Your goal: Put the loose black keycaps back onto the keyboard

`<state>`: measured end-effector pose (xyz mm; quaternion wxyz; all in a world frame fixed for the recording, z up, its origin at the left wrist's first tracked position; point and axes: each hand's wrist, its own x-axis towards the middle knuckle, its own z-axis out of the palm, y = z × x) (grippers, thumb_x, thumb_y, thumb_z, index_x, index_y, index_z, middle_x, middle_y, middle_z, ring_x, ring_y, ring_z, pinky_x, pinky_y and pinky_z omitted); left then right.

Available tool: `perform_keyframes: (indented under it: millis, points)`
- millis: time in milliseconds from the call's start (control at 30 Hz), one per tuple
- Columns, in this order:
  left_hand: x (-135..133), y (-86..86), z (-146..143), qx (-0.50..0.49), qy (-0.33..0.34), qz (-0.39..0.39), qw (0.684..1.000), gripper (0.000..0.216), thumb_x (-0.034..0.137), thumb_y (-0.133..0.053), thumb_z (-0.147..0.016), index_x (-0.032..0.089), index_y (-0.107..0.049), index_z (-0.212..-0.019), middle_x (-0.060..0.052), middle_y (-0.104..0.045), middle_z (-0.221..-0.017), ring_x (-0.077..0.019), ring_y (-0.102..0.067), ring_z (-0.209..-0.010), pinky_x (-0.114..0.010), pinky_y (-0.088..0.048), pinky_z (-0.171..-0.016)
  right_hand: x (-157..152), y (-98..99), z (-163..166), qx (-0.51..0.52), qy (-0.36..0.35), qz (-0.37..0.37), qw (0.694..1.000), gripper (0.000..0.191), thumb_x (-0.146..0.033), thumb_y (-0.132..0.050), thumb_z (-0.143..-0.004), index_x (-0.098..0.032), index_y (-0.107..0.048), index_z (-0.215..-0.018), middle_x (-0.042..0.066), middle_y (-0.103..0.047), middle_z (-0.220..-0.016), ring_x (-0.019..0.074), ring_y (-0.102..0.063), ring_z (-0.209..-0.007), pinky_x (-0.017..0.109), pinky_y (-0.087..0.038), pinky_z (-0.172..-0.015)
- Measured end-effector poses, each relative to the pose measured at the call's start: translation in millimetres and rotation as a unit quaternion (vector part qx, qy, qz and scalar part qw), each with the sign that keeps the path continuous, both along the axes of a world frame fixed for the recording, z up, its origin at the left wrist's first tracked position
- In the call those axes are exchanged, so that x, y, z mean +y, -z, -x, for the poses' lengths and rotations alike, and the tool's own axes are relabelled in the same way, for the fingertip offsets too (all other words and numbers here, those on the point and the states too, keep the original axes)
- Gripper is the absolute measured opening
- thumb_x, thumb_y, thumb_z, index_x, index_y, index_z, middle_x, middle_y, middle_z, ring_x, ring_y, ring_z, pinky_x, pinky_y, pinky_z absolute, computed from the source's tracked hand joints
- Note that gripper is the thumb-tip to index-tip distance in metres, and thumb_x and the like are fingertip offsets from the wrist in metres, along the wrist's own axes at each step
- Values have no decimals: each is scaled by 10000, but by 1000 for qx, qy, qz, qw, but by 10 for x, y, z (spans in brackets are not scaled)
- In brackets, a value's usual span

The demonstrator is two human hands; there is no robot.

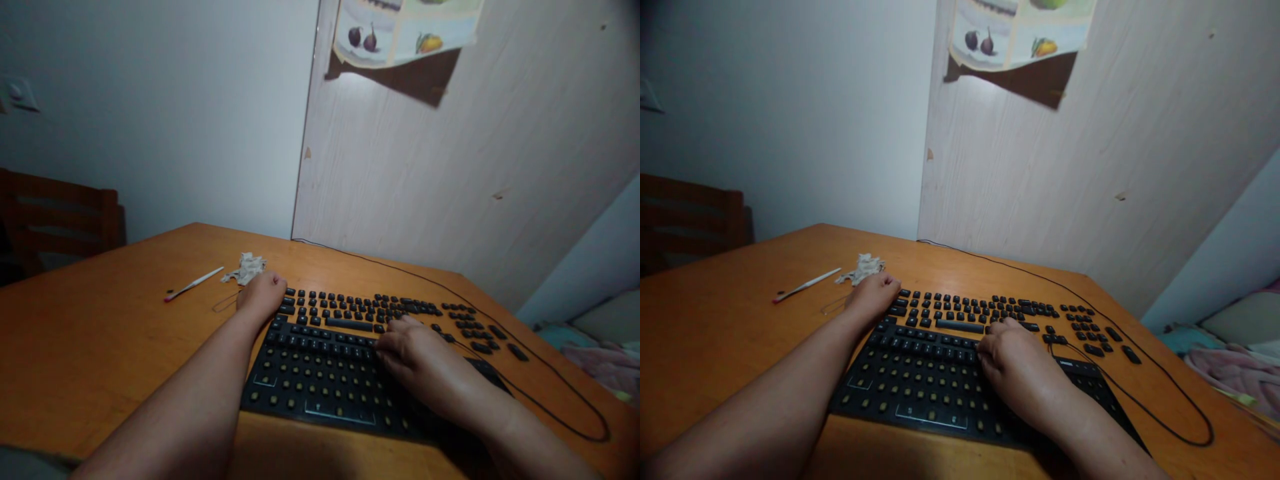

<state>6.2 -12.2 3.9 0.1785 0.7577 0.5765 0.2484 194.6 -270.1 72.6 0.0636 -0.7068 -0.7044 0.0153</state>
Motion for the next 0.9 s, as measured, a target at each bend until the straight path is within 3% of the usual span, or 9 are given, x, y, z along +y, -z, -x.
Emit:
perform_keyframes:
  millis: [900]
  points:
    - [41, 35, -4, -1, -2, 2, 1000, 282, 469, -498, -815, 257, -683, -795, -11, -713, -818, -202, -601, -727, -273, -313, -577, -7, 45, -30, 18, -62, 1, 998, 241, -159, -525, -887, -190, -617, -667, 23, -627, -775, 178, -516, -813, 330, -390, -837]
